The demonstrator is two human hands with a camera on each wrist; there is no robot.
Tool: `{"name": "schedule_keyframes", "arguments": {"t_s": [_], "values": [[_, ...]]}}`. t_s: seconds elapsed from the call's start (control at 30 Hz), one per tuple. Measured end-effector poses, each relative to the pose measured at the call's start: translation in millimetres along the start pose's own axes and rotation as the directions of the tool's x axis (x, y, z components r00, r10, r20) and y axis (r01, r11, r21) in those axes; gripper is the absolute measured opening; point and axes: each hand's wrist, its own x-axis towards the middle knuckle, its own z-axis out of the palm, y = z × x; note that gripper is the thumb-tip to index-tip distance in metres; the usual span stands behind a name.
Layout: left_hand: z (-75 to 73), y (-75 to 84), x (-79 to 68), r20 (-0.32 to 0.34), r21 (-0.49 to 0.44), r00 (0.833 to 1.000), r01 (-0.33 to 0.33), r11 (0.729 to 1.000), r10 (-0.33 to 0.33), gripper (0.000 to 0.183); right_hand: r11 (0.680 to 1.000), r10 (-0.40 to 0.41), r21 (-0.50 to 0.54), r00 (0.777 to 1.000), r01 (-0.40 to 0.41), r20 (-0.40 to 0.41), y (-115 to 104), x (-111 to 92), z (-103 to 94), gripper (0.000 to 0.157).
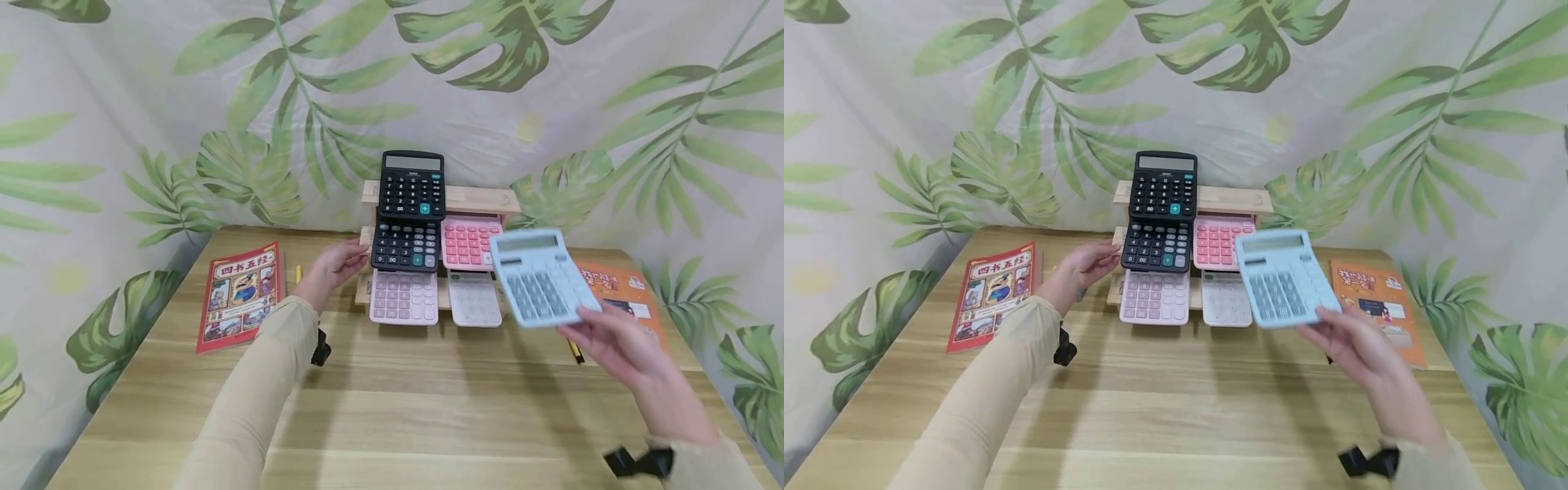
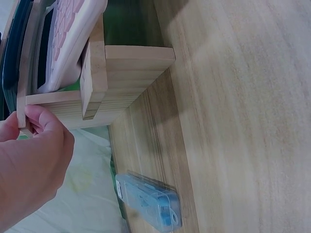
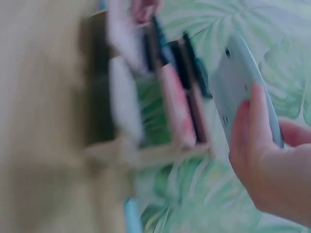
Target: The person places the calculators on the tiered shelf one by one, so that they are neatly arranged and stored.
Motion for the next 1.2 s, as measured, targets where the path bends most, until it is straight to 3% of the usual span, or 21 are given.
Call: {"name": "schedule_keyframes", "arguments": {"t_s": [0.1, 0.17, 0.27, 0.3, 0.43, 0.6, 0.87, 1.13, 1.2], "values": [[2.1, 1.7, 0.3, 0.006, -0.003, 1.000, -0.020, 1.000, 0.020, 0.057, 0.998, -0.068, 0.010, 0.993, 0.069, -0.099, -14, 38, 11.8, 0.038], [2.6, 3.1, -0.1, 0.007, -0.006, 1.000, -0.030, 1.000, 0.030, 0.058, 0.995, -0.085, 0.037, 0.971, 0.095, -0.223, -22, 66, 19.5, 0.032], [2.9, 3.5, -1.9, -0.002, -0.010, 1.000, -0.030, 0.999, 0.030, 0.057, 0.992, -0.092, 0.038, 0.910, 0.118, -0.404, -29, 106, 26.5, 0.032], [3.3, 3.2, -2.7, -0.002, -0.010, 1.000, -0.029, 1.000, 0.029, 0.057, 0.986, -0.081, 0.089, 0.882, 0.138, -0.465, -32, 119, 26.7, 0.031], [5.7, 0.1, -5.1, -0.002, -0.012, 1.000, -0.024, 1.000, 0.024, 0.057, 0.987, -0.097, 0.049, 0.815, 0.151, -0.572, -36, 148, 23.4, 0.034], [7.5, -5.1, -7.4, -0.005, -0.002, 1.000, -0.020, 1.000, 0.020, 0.057, 0.990, -0.089, 0.029, 0.781, 0.136, -0.619, -34, 161, 16.1, 0.033], [8.2, -6.4, -10.4, 0.000, 0.002, 1.000, -0.027, 1.000, 0.027, 0.058, 0.999, -0.025, 0.005, 0.780, 0.036, -0.626, -31, 167, 11.5, 0.032], [7.0, -11.5, -9.3, -0.017, -0.001, 1.000, -0.013, 1.000, 0.013, 0.056, 0.999, 0.009, -0.021, 0.743, -0.031, -0.670, -31, 169, 3.1, 0.024], [7.6, -13.1, -8.7, -0.027, 0.015, 1.000, -0.007, 1.000, 0.008, 0.055, 0.998, 0.011, -0.041, 0.748, -0.052, -0.664, -32, 165, 2.7, 0.029]]}}
